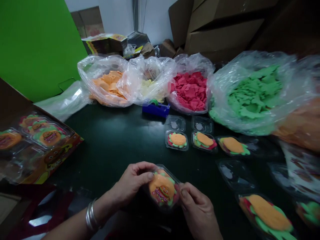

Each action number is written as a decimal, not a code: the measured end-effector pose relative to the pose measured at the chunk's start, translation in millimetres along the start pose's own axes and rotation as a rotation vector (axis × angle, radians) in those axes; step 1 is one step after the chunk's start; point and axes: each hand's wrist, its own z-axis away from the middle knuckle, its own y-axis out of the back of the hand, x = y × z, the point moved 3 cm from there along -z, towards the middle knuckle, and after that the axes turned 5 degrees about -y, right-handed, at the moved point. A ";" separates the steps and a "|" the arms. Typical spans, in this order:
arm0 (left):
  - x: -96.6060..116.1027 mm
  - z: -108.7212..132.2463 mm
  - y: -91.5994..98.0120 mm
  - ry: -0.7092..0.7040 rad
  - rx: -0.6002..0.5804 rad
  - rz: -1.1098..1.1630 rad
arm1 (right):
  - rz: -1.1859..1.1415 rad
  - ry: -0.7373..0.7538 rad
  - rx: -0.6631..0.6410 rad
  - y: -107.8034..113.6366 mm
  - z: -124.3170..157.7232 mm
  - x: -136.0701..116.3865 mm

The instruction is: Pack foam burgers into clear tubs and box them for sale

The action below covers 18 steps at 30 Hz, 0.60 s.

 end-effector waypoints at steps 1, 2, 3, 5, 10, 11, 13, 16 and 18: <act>-0.4 5.1 -0.6 -0.026 -0.009 -0.031 | 0.013 -0.009 -0.004 -1.4 9.6 4.1; -0.7 9.2 -1.4 -0.050 -0.017 -0.080 | 0.027 -0.021 -0.012 -2.9 18.4 7.5; -0.7 12.0 -2.5 -0.072 -0.022 -0.136 | 0.043 -0.033 -0.022 -4.2 25.5 9.7; -0.1 12.8 -5.9 -0.095 -0.029 -0.208 | 0.068 -0.048 -0.037 -4.1 32.1 8.7; 5.6 -3.3 -15.8 -0.032 -0.040 -0.125 | 0.212 -0.018 -0.195 5.5 15.3 -25.9; 7.7 -6.6 -16.4 -0.026 -0.044 -0.107 | 0.259 -0.012 -0.221 6.8 11.6 -33.7; 12.3 -11.2 -15.6 -0.040 -0.050 -0.099 | 0.253 -0.007 -0.212 7.5 6.6 -44.1; 16.3 -14.2 -13.0 -0.060 -0.054 -0.149 | 0.059 -0.005 -0.146 3.6 3.7 -41.9; 15.3 -15.1 -12.3 -0.043 -0.046 -0.166 | -0.033 -0.005 -0.096 0.9 2.9 -33.6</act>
